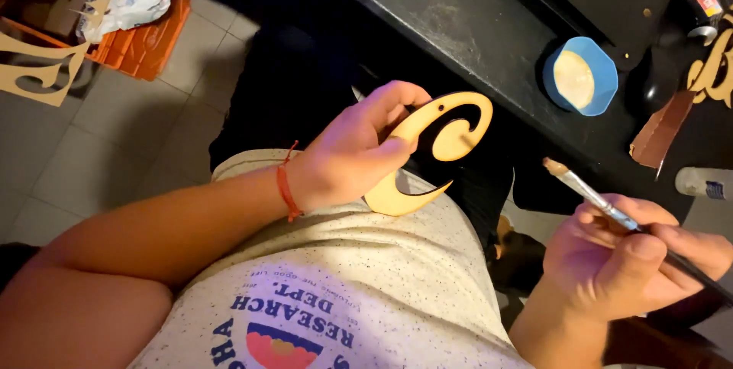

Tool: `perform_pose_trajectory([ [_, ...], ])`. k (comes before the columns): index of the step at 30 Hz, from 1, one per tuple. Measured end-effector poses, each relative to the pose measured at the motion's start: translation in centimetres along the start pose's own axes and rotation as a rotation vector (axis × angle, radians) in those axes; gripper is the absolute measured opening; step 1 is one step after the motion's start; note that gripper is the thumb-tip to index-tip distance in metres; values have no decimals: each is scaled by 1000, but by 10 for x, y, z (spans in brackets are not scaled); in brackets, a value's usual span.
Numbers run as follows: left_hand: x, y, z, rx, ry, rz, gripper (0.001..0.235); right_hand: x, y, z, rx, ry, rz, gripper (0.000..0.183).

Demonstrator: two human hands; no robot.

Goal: Applying paint or glue to a wooden decorative letter using a small brush at a workstation

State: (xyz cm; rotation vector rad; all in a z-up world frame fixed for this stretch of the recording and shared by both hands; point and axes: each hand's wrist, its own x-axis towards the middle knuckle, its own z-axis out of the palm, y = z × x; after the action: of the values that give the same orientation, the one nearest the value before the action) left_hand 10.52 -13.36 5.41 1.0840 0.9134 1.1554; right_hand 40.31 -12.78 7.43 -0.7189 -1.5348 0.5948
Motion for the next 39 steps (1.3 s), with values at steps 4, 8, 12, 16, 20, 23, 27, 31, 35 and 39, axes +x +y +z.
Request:
perform_pose_trajectory([
  [4, 4, 6, -5, 351, 36, -134, 35, -2, 2, -5, 46, 84, 66, 18],
  [8, 4, -15, -14, 889, 138, 248, 39, -17, 16, -36, 108, 193, 93, 15],
  [12, 8, -13, -22, 930, 143, 266, 30, -19, 4, -38, 153, 141, 33, 11],
  [16, 28, -42, -23, 362, 14, 155, 38, -22, -2, -34, 162, 290, 131, 18],
  [20, 37, -35, -18, -398, -437, -72, 55, -22, -26, -25, 117, 296, 228, 30],
  [23, 21, 16, -4, -114, -455, 75, 62, 12, -69, 20, -840, -71, -150, 29],
  [27, 24, 28, 4, -227, -614, -24, 63, 15, -82, 46, -752, 131, 45, 38],
  [31, 26, 24, 10, -457, -798, 3, 75, 14, -78, 40, -286, 165, 120, 37],
  [35, 23, 34, 10, -389, -703, -103, 61, 5, -76, 39, -348, 251, 112, 32],
  [39, 32, 22, 17, -247, -452, 39, 16, -1, -67, 22, -297, 264, 158, 29],
])
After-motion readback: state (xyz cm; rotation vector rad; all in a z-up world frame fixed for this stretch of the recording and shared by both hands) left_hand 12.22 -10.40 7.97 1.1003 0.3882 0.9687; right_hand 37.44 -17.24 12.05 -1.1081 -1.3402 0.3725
